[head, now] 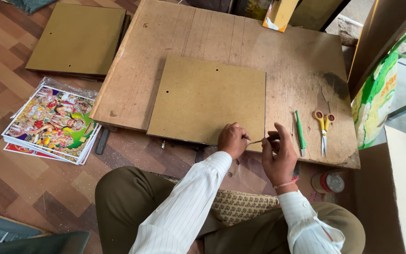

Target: The person sits at a low workbench and places a hardboard backing panel onto a photo frame lying face down. They then use a small hand tool to press fasteners along the frame's inner edge to secure the backing, repositioning the frame and working around its sides.

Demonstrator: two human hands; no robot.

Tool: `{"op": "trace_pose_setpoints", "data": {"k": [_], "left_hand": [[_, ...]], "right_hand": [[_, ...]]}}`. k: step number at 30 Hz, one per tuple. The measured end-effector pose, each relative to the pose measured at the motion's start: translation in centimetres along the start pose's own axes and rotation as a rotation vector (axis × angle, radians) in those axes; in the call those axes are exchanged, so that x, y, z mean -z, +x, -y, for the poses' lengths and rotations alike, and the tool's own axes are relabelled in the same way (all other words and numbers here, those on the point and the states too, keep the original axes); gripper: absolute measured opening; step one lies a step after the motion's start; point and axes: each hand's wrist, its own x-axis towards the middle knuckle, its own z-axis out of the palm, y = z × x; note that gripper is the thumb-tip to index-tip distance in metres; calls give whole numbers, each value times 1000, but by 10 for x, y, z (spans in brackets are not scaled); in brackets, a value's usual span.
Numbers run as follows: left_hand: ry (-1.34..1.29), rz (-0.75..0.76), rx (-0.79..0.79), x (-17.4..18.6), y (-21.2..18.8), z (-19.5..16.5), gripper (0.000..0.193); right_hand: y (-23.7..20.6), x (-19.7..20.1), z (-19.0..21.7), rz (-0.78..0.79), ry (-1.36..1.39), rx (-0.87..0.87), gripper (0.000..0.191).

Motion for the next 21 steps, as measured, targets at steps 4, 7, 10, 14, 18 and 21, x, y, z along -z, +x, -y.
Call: {"op": "trace_pose_setpoints", "data": {"k": [4, 7, 10, 14, 18, 21], "left_hand": [[-19, -12, -51, 0, 0, 5, 6], [0, -6, -89, -1, 0, 8, 8], [-26, -14, -96, -1, 0, 9, 8], [-7, -2, -85, -1, 1, 8, 4], [13, 7, -23, 0, 2, 3, 4], [26, 1, -2, -1, 3, -1, 3]], "right_hand": [[-1, -2, -5, -27, 5, 0, 38], [1, -4, -7, -14, -55, -81, 35], [4, -5, -6, -14, -29, -81, 39], [8, 4, -4, -21, -39, -101, 52], [9, 11, -3, -34, -60, -42, 57], [9, 10, -3, -38, -60, -44, 61]]}}
